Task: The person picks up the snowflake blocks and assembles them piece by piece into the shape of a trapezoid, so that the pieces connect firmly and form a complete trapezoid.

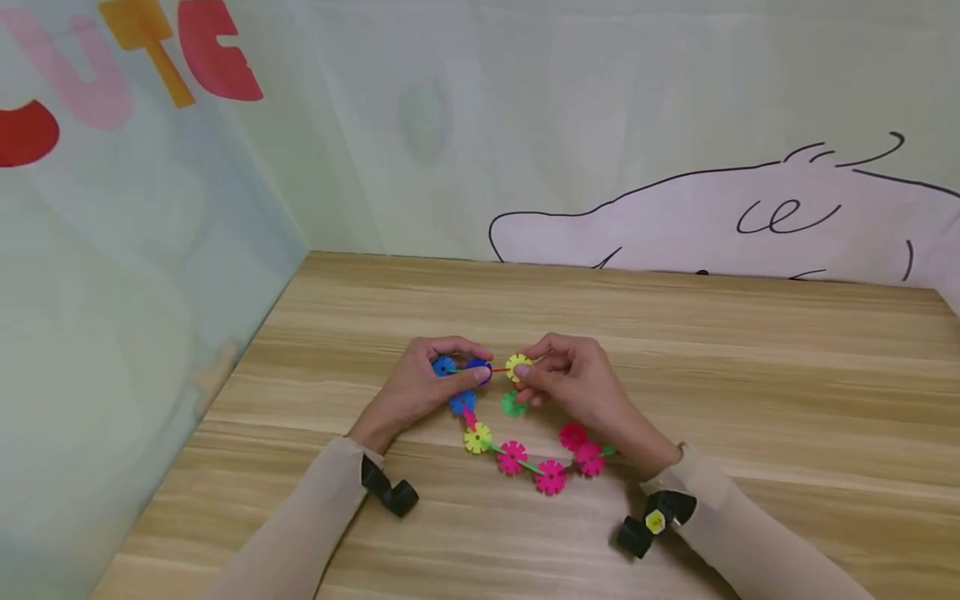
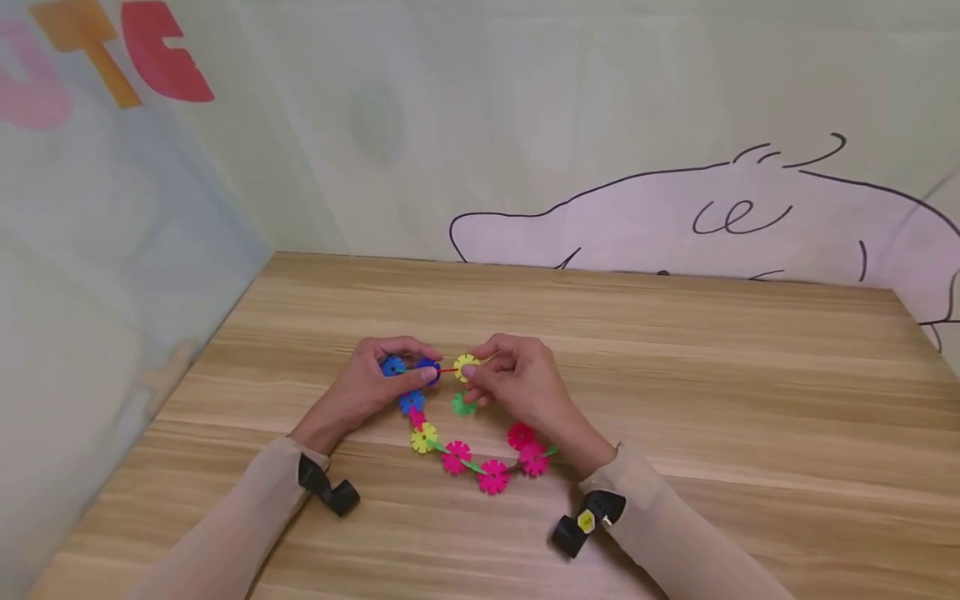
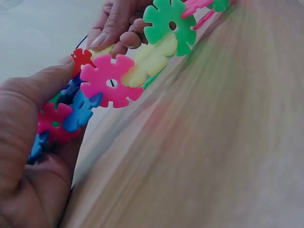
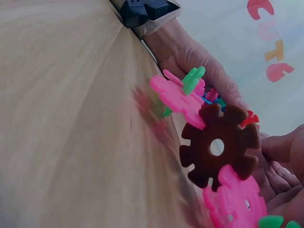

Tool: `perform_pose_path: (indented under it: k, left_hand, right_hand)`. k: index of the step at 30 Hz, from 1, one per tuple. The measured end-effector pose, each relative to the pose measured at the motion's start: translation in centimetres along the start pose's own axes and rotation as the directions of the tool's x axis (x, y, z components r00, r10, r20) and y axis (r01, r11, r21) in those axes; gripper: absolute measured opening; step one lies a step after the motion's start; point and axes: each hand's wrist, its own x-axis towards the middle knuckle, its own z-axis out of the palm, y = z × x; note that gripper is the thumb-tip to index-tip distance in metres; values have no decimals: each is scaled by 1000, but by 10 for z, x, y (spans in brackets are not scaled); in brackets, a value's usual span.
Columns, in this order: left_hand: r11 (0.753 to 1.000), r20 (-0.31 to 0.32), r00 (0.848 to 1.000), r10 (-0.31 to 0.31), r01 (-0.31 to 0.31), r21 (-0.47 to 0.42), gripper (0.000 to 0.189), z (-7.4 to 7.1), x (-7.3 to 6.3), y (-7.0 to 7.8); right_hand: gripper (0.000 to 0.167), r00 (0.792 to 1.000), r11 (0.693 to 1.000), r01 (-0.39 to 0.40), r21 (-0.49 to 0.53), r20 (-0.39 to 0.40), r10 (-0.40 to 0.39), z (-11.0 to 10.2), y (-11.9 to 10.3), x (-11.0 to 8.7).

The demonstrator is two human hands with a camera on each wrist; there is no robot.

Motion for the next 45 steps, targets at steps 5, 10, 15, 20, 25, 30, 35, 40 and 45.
perform_pose_path:
  k: [5, 10, 15, 20, 25, 30, 35, 40, 45]
  left_hand:
    - [1000, 7, 1000, -9, 9, 7, 23, 0, 1, 1]
    - [1000, 15, 1000, -18, 18, 2, 21, 0, 0, 3]
    - [1000, 12, 1000, -18, 18, 12, 20, -1, 0, 5]
    - [1000, 12, 1000, -7, 7, 3, 21, 1, 1, 6]
    - [1000, 0, 1000, -21, 21, -20, 23, 1, 2, 7]
    - [999, -43, 999, -25, 23, -33, 24, 1, 2, 6]
    - [997, -95, 995, -22, 15, -69, 25, 1, 2, 4]
    - [995, -114, 993, -13, 2, -96, 26, 1, 3, 4]
    - [995, -106, 994, -26, 16, -97, 25, 2, 5, 4]
  right_hand:
    - [16, 999, 998, -45, 41, 5, 45, 1, -1, 4]
    - [14, 997, 997, -65, 31, 33, 64, 2, -2, 6]
    - [14, 996, 997, -69, 30, 49, 68, 0, -4, 6]
    - [19, 994, 998, -64, -7, 92, 64, -6, -8, 5]
    - [23, 996, 989, -42, -143, 72, 53, -17, -13, 5]
    - [22, 1000, 948, 13, -319, -2, -15, -25, -12, 7]
    - [32, 999, 890, 36, -455, 36, -22, -24, -7, 8]
    - [46, 996, 849, 77, -523, 84, -38, -19, -3, 8]
    - [49, 991, 816, 129, -564, 113, -79, -19, 0, 8]
